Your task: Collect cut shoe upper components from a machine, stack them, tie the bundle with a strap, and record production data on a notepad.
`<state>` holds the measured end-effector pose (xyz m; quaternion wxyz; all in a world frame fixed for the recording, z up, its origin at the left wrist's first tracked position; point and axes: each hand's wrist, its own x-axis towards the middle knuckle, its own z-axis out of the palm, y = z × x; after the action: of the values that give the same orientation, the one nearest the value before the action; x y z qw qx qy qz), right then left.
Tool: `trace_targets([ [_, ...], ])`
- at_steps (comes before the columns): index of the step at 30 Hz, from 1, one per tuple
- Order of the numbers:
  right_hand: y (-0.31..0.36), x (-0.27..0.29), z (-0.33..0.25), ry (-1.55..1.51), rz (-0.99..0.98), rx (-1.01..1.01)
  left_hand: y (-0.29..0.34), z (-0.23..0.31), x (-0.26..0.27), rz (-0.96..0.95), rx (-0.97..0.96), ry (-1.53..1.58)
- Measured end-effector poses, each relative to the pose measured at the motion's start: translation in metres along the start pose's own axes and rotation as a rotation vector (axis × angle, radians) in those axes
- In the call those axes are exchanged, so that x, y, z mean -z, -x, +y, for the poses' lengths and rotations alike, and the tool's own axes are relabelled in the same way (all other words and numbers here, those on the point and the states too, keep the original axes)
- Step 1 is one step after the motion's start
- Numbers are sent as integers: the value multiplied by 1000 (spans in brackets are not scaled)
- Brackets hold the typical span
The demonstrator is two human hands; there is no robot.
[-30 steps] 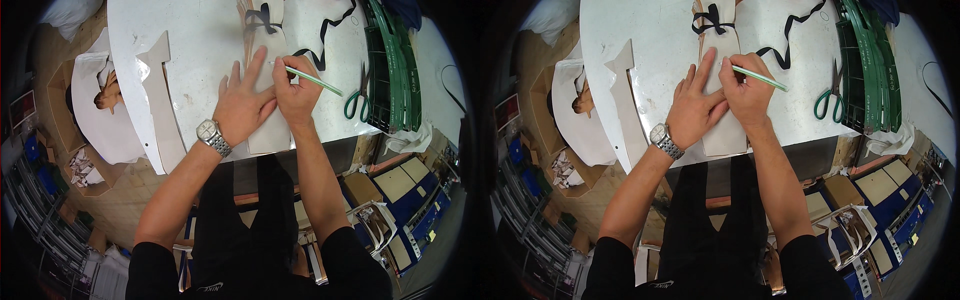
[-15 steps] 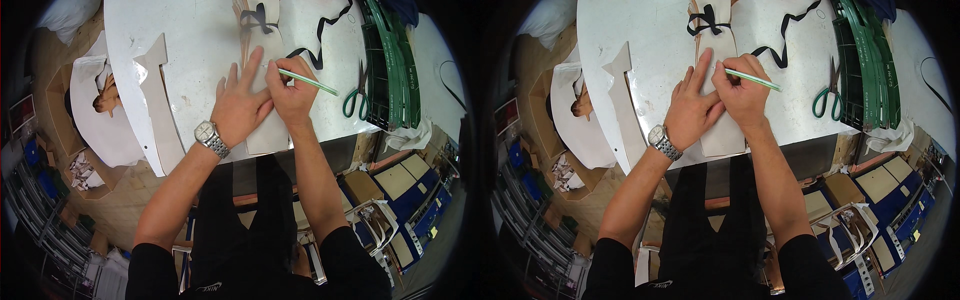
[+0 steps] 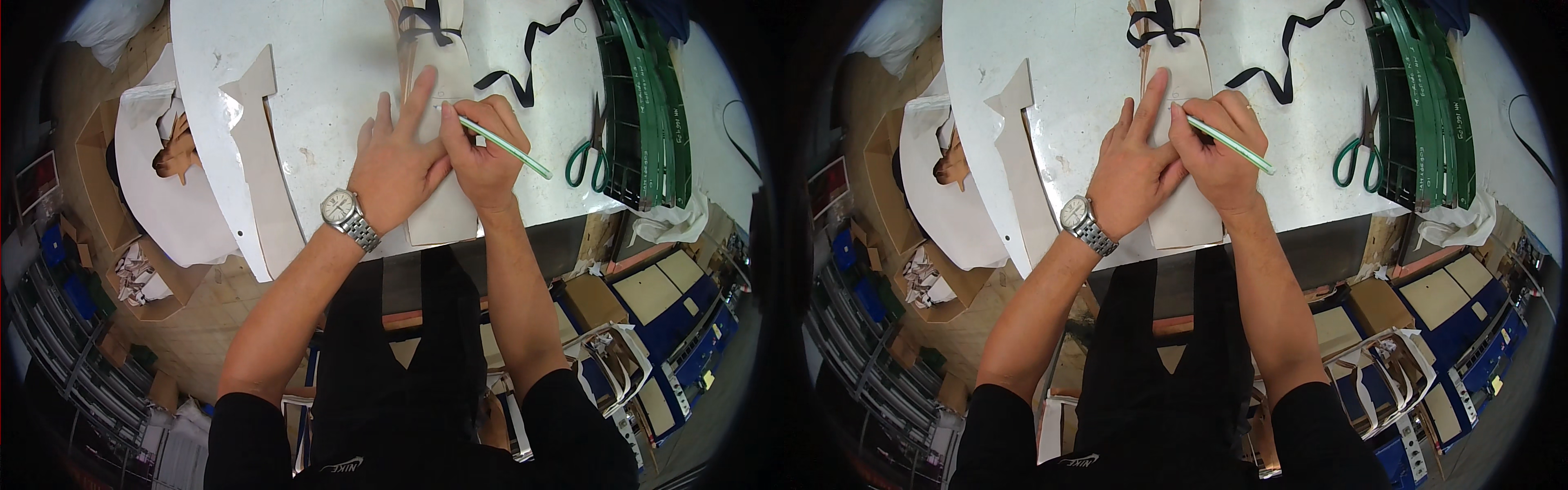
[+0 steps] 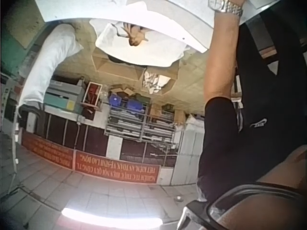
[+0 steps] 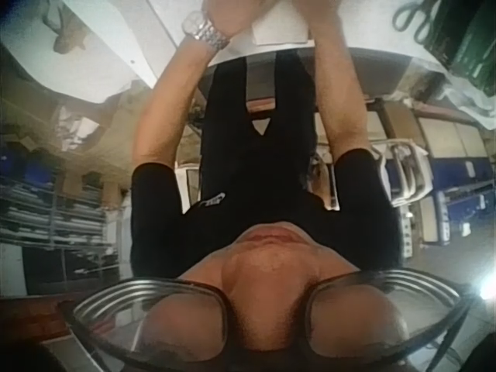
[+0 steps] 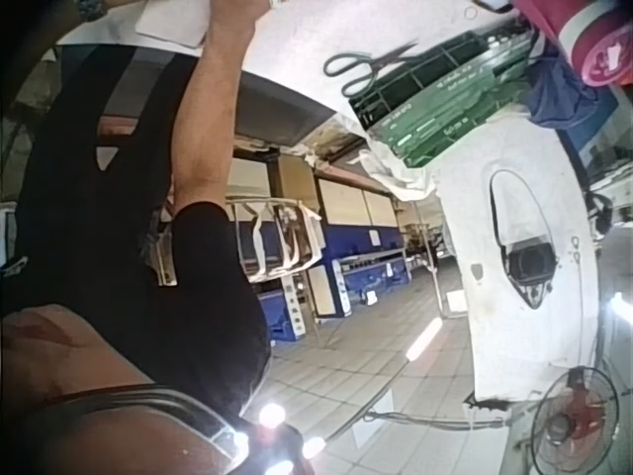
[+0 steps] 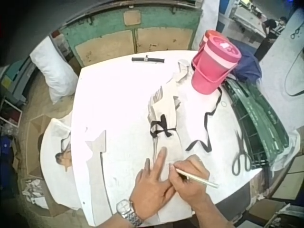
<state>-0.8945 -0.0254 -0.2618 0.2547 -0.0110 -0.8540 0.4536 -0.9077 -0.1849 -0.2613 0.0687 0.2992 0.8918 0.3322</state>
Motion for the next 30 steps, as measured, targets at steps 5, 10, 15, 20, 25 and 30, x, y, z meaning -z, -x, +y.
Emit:
trace_targets([
  [5, 3, 0, -1, 23, 23, 8, 1, 0, 0, -3, -5, 18],
  [10, 2, 2, -4, 15, -26, 40, 1, -2, 0, -18, 4, -17],
  [15, 3, 1, 0, -11, 48, -26, 0, 0, -1, 21, -1, 4],
  [20, 4, 2, 1, -12, 41, -12, 0, -1, -1, 17, -10, 10],
  [25, 4, 1, 1, -15, 115, -73, -1, 3, -1, 27, 4, -10],
  [30, 5, 3, 6, -1, 97, -45, -3, 5, 2, 7, 0, -6],
])
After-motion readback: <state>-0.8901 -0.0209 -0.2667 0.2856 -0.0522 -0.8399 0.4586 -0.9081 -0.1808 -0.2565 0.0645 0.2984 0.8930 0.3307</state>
